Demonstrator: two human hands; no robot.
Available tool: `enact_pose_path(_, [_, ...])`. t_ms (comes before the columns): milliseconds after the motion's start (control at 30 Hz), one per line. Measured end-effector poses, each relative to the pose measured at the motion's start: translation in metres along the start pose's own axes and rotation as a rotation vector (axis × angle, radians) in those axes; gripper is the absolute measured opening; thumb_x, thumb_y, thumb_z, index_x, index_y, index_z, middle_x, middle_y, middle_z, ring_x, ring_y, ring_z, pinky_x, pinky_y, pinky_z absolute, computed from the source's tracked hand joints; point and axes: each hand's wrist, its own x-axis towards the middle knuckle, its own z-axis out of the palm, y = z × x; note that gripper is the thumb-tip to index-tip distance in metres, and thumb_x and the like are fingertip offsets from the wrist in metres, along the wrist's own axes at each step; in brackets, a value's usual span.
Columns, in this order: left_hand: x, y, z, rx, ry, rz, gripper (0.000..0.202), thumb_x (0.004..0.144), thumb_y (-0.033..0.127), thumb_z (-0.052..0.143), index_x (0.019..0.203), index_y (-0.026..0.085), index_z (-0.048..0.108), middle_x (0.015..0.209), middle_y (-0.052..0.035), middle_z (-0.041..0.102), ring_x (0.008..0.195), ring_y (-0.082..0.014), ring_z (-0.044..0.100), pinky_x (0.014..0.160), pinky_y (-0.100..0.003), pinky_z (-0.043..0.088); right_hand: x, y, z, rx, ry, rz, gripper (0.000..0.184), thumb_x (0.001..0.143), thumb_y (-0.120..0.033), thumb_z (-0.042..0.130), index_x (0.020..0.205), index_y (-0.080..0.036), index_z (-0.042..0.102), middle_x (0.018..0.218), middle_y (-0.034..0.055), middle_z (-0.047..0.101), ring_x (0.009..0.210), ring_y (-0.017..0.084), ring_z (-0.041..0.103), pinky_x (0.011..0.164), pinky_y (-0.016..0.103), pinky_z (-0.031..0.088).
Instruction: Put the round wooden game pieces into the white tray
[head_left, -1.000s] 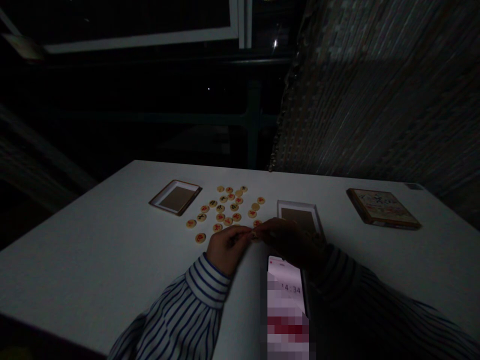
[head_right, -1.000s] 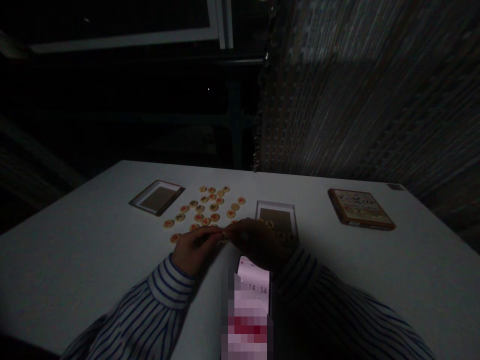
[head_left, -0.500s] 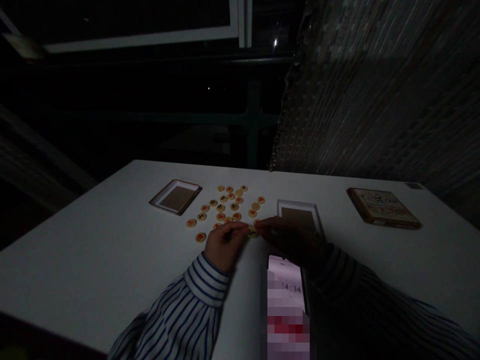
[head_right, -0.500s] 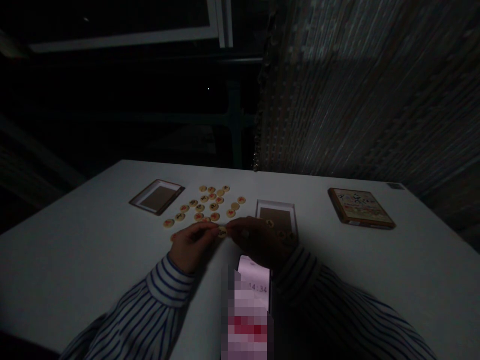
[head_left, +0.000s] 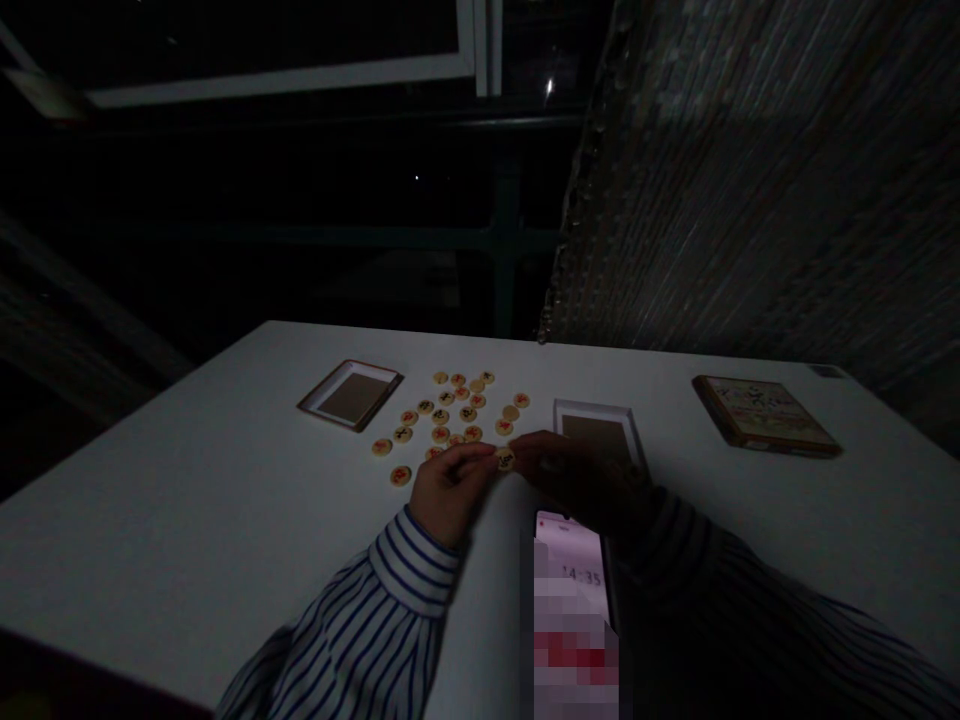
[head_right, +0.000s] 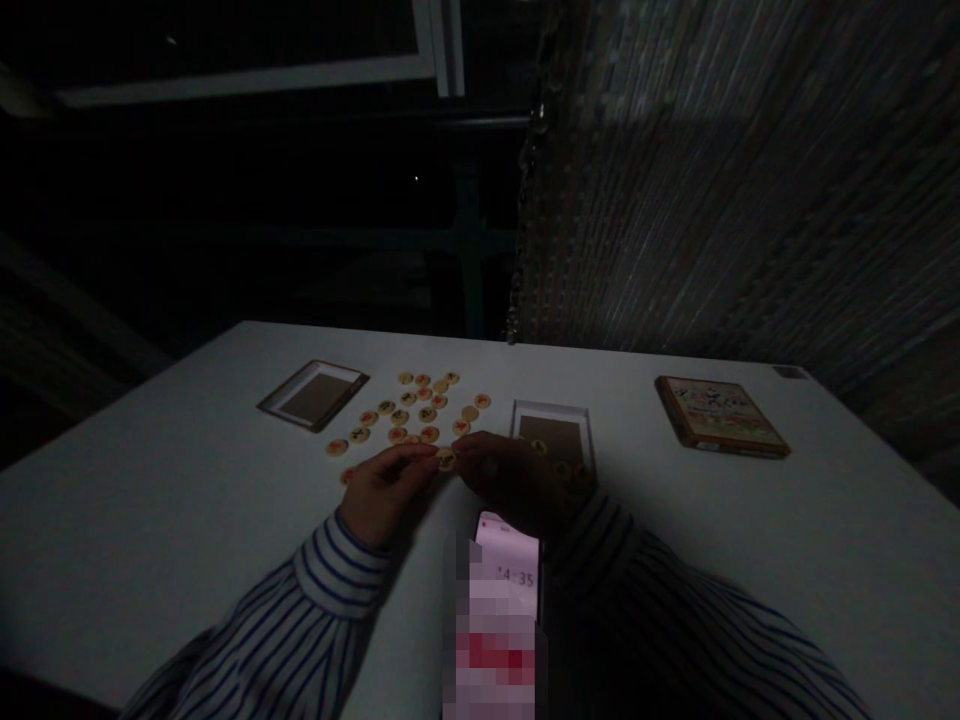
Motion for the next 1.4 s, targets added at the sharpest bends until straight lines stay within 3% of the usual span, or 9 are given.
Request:
enact_pose_path(233, [-0.002, -0.001, 0.001, -0.03, -0.04, -0.021, 0.021, 0.059, 0.027, 0.07, 0.075, 0.015, 0.065, 0.069, -0.0032, 0.068, 0.065, -0.0138, 0.063, 0.061, -0.022, 0.049, 0.0, -0.002, -0.002, -0.041, -0.02, -0.015, 0.017, 0.079, -0.022, 0.051, 0.095, -0.02, 0.058, 0.09, 0.0031, 0.064, 0.081, 0.012, 0.059, 0.069, 0.026, 0.049])
enact_pose_path(633, [0.0, -0.002, 0.0, 0.066, -0.032, -0.001, 0.021, 0.06, 0.031, 0.068, 0.074, 0.015, 0.066, 0.065, -0.0033, 0.067, 0.06, -0.0139, 0.06, 0.054, -0.023, 0.047, 0.0, -0.007, -0.004, -0.089, 0.0, -0.002, 0.018, 0.079, -0.023, 0.051, 0.094, -0.019, 0.061, 0.089, 0.0048, 0.066, 0.081, 0.014, 0.06, 0.07, 0.03, 0.05])
enact_pose_path(800, [0.0, -0.002, -0.001, 0.074, -0.061, -0.007, 0.02, 0.061, 0.03, 0.067, 0.074, 0.015, 0.067, 0.068, -0.0035, 0.068, 0.065, -0.0143, 0.061, 0.061, -0.024, 0.048, 0.0, -0.006, -0.004, -0.075, 0.003, -0.013, 0.019, 0.08, -0.024, 0.05, 0.095, -0.02, 0.061, 0.089, 0.0045, 0.066, 0.081, 0.013, 0.06, 0.071, 0.03, 0.05])
enact_pose_path(1067, [0.0, -0.005, -0.001, -0.092, -0.067, -0.092, 0.024, 0.058, 0.03, 0.072, 0.076, 0.014, 0.067, 0.069, -0.0039, 0.068, 0.064, -0.0132, 0.062, 0.064, -0.023, 0.049, 0.002, -0.01, -0.003, -0.135, 0.028, -0.088, 0.02, 0.078, -0.024, 0.052, 0.097, -0.022, 0.06, 0.086, 0.0026, 0.066, 0.076, 0.012, 0.059, 0.066, 0.027, 0.049])
enact_pose_path(1400, [0.002, -0.01, 0.0, -0.206, -0.09, -0.146, 0.025, 0.058, 0.029, 0.072, 0.077, 0.013, 0.067, 0.07, -0.0042, 0.068, 0.06, -0.0114, 0.061, 0.058, -0.02, 0.049, 0.005, -0.018, -0.005, -0.305, -0.114, -0.157, 0.025, 0.077, -0.021, 0.054, 0.101, -0.022, 0.057, 0.088, 0.0016, 0.065, 0.079, 0.013, 0.056, 0.071, 0.03, 0.042])
